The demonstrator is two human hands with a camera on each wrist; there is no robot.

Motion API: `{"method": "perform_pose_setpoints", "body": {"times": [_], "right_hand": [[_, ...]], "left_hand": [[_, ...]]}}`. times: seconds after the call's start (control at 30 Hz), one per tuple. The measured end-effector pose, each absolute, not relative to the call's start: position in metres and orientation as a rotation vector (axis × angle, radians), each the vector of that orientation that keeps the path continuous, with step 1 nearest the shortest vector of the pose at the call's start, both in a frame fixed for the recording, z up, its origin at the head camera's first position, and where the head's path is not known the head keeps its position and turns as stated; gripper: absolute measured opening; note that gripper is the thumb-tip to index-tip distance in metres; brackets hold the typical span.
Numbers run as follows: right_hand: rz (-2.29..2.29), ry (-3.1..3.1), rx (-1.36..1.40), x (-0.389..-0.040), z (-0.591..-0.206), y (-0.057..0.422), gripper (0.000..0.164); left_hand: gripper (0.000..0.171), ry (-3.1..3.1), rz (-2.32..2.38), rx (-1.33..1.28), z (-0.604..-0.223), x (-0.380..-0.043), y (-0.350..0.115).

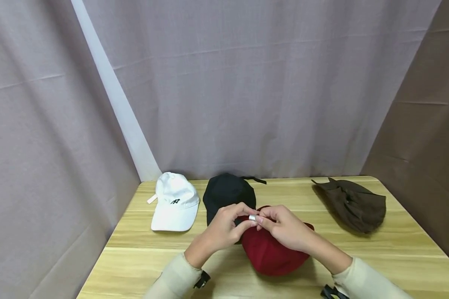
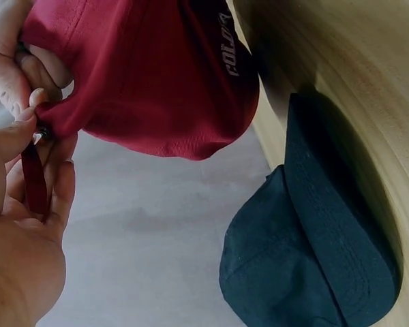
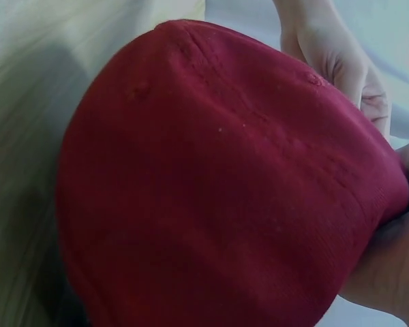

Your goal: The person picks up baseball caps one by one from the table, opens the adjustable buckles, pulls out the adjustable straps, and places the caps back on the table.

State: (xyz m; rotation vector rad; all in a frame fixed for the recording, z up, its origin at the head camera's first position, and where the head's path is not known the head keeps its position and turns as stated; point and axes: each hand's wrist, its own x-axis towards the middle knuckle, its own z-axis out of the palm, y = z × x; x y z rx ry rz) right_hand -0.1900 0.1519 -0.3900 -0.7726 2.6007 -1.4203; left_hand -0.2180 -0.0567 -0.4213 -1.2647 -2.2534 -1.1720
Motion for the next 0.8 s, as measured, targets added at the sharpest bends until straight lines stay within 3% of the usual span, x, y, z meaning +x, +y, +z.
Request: {"method": "perform_pose_setpoints", "body": {"times": [0.8], "right_hand": [[-1.471, 2.352, -0.747, -0.1926, -0.3809, 0.1593, 0.024]], "left_hand": [[0.017, -2.209, -1.31, -1.347, -0.4208, -0.2224, -0.0561]]}}
